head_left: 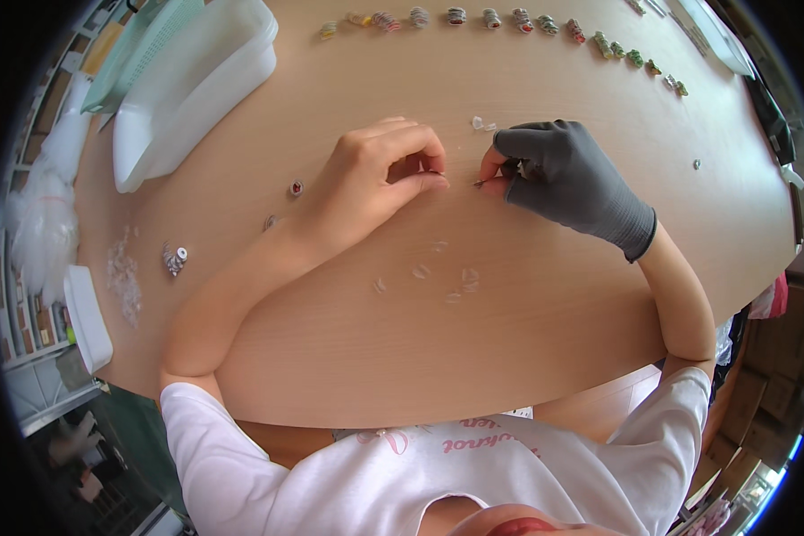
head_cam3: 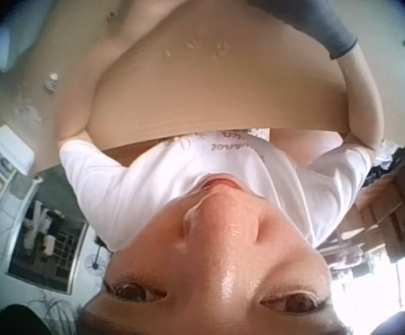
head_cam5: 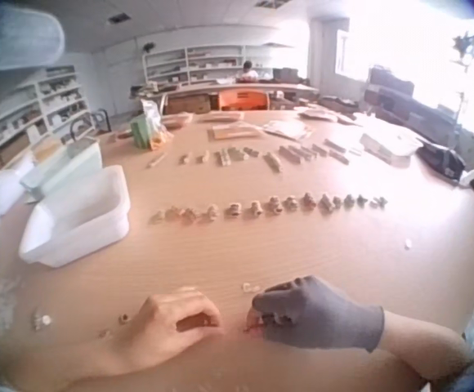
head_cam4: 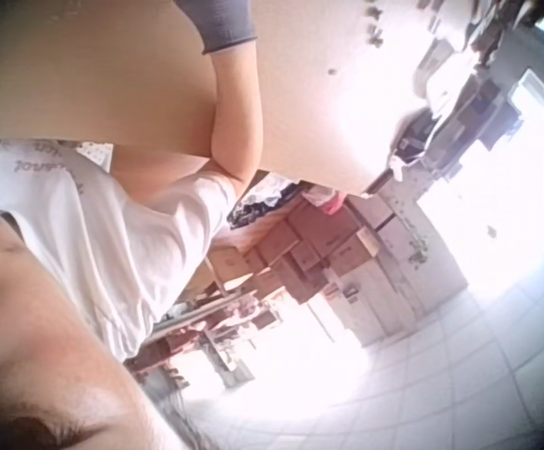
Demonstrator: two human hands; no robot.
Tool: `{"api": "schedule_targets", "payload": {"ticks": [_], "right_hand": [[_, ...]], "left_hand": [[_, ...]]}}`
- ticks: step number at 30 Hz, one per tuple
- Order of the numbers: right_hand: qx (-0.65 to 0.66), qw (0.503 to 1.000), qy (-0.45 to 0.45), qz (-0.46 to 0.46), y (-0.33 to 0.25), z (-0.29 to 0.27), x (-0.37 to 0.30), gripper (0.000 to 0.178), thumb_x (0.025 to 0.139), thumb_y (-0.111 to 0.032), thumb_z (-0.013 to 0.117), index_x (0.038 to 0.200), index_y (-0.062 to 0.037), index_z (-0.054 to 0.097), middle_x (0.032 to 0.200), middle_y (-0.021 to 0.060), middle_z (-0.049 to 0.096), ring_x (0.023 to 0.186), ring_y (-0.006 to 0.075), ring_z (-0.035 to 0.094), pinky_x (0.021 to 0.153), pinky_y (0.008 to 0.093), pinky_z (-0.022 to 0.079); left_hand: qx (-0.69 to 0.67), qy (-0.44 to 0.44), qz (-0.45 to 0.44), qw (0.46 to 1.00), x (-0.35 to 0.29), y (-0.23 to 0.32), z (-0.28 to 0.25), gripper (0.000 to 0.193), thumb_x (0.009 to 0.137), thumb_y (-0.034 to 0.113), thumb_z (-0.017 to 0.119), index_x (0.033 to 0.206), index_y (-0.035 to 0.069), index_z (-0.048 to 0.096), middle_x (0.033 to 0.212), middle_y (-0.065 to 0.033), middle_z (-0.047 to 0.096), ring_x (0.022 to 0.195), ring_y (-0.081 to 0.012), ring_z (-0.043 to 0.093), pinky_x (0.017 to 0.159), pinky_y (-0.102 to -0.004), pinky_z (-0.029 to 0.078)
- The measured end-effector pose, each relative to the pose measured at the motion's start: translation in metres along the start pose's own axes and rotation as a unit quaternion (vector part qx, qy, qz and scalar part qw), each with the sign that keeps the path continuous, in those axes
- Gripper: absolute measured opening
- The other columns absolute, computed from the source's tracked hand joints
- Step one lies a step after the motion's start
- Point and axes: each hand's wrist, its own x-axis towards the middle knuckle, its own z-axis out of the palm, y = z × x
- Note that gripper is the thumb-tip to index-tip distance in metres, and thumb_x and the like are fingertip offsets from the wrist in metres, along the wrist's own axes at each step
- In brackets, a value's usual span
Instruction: The person assembles small plastic parts by hand, then organizes them into rows in a white plastic tray on a workbench.
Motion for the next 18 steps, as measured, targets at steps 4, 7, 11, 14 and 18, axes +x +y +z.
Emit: {"api": "schedule_targets", "payload": {"ticks": [4, 7, 11, 14, 18], "right_hand": [[-0.058, 0.994, 0.083, -0.026, 0.019, -0.017, 0.015, 0.007, 0.082, -0.011, 0.064, 0.088, -0.0087, 0.067, 0.069, 0.006, 0.064, 0.057, 0.0176, 0.061, 0.057, 0.0317, 0.047], [-0.171, 0.971, 0.164, -0.04, 0.036, -0.033, 0.044, 0.008, 0.082, -0.013, 0.066, 0.09, -0.01, 0.066, 0.073, 0.0047, 0.064, 0.056, 0.018, 0.058, 0.055, 0.0315, 0.047], [-0.218, 0.952, 0.202, -0.07, 0.045, -0.029, 0.08, 0.011, 0.083, -0.015, 0.071, 0.089, -0.007, 0.066, 0.072, 0.0054, 0.062, 0.057, 0.0208, 0.055, 0.057, 0.0318, 0.045], [-0.448, 0.794, 0.287, -0.296, 0.039, -0.03, 0.071, 0.023, 0.079, -0.014, 0.071, 0.101, -0.0106, 0.072, 0.085, 0.0052, 0.065, 0.059, 0.022, 0.058, 0.056, 0.0339, 0.046], [-0.418, 0.731, 0.307, -0.444, 0.023, -0.022, 0.058, 0.029, 0.073, -0.013, 0.074, 0.101, -0.0125, 0.07, 0.09, -0.0003, 0.066, 0.051, 0.013, 0.053, 0.045, 0.0281, 0.042]], "left_hand": [[0.015, 0.012, -0.015, 1.0, 0.001, -0.004, -0.009, 0.01, 0.082, -0.002, 0.072, 0.09, 0.001, 0.066, 0.083, -0.0041, 0.065, 0.074, -0.0111, 0.061, 0.069, -0.0257, 0.05], [-0.053, 0.049, 0.012, 0.997, 0.004, -0.007, -0.011, 0.011, 0.082, -0.004, 0.07, 0.093, 0.001, 0.069, 0.084, -0.0042, 0.067, 0.08, -0.0121, 0.064, 0.071, -0.0249, 0.051], [-0.055, 0.088, 0.049, 0.993, 0.001, -0.011, -0.013, 0.015, 0.081, -0.008, 0.069, 0.094, 0.0, 0.07, 0.086, -0.0053, 0.068, 0.083, -0.0143, 0.066, 0.075, -0.0262, 0.053], [0.013, 0.163, 0.126, 0.978, -0.002, -0.011, -0.016, 0.016, 0.079, -0.011, 0.071, 0.091, 0.0, 0.069, 0.087, -0.0064, 0.068, 0.082, -0.0154, 0.065, 0.073, -0.0277, 0.054], [0.073, 0.23, 0.219, 0.945, -0.001, -0.013, -0.017, 0.02, 0.075, -0.012, 0.074, 0.088, 0.001, 0.068, 0.09, -0.0066, 0.066, 0.078, -0.0161, 0.064, 0.068, -0.0266, 0.054]]}}
